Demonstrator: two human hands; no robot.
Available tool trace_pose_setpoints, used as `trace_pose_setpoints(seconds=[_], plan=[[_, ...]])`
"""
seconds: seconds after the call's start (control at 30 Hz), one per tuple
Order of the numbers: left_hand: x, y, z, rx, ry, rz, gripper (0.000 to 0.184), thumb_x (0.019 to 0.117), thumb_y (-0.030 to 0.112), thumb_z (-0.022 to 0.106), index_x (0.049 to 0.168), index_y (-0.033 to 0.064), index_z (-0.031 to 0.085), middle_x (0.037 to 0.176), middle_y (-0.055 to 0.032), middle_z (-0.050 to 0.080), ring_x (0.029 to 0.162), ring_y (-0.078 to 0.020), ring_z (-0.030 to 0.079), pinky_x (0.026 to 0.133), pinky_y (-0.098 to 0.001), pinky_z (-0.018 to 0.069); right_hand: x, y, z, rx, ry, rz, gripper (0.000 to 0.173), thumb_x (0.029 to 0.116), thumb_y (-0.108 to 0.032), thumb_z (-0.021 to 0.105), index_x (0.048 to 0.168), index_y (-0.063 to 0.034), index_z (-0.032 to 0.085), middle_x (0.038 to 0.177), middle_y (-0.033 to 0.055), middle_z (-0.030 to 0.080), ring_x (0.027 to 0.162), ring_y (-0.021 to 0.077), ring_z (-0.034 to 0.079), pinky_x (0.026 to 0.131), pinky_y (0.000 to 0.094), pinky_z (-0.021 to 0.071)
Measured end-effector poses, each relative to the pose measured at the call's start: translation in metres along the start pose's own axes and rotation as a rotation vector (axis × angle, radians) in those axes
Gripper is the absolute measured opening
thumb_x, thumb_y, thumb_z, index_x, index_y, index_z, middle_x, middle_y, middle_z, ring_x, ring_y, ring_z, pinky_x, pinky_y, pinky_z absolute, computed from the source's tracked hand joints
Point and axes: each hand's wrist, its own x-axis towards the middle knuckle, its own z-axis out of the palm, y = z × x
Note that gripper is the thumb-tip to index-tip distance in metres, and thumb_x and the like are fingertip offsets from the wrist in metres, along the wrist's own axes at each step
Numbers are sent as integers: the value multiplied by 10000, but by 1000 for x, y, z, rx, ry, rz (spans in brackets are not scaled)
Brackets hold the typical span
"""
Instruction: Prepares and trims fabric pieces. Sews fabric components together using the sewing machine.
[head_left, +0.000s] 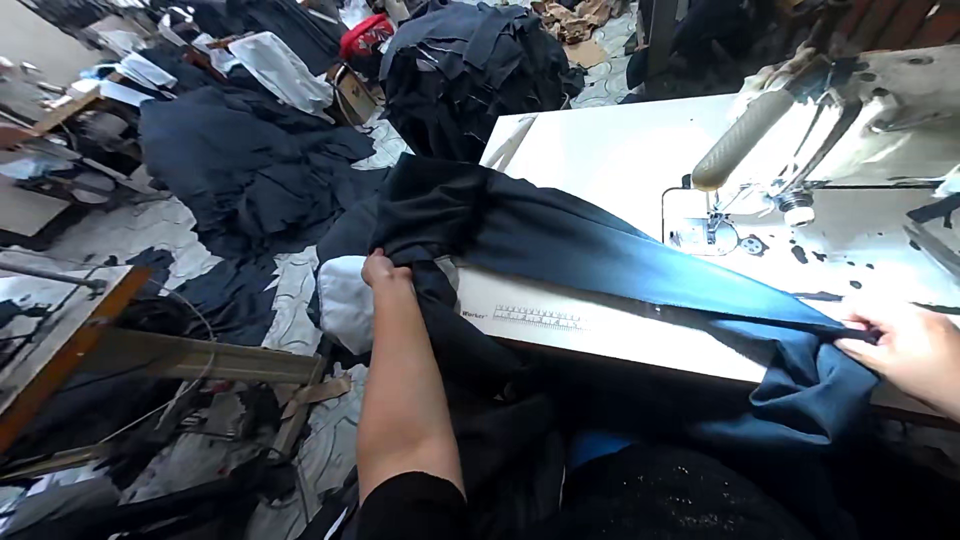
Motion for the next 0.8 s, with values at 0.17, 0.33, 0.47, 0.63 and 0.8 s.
trace_pose_setpoints(seconds=[0.17,0.33,0.47,0.63,0.8], plan=[[-42,22,9,540,-280,596,598,999,100,579,1497,-126,337,1539,-355,355,1440,-413,379,1172,-477,342,-8,-10,-6,250,51,124,174,779,-111,624,764,49,558,761,92,564,706,115,521,642,305,421],[-271,-41,9,469,-1398,996,665,849,216,804,1371,-96,532,1431,-272,539,1357,-310,524,1152,-467,415,-13,-64,-27,784,-143,49,139,838,-251,729,768,-300,619,684,-266,594,630,-161,534,573,56,438],[-344,-55,11,313,-1679,1200,96,784,29,727,878,16,739,818,-116,727,805,-245,723,726,-406,585,-20,-72,-6,892,-234,-76,160,837,-289,766,832,-278,606,737,-239,592,670,-173,530,586,39,439],[-333,0,1,431,-1577,1402,66,796,98,733,860,102,719,778,-65,655,783,-222,647,711,-343,515,-54,-99,47,547,-203,-7,195,741,-154,751,879,-26,701,703,41,682,641,70,654,580,264,531],[-309,27,-31,646,-1935,1406,177,791,213,782,937,142,713,788,-40,630,755,-233,642,648,-372,513,-58,-76,46,462,-104,-285,170,768,-224,696,856,-83,657,737,41,639,658,111,630,565,259,518]])
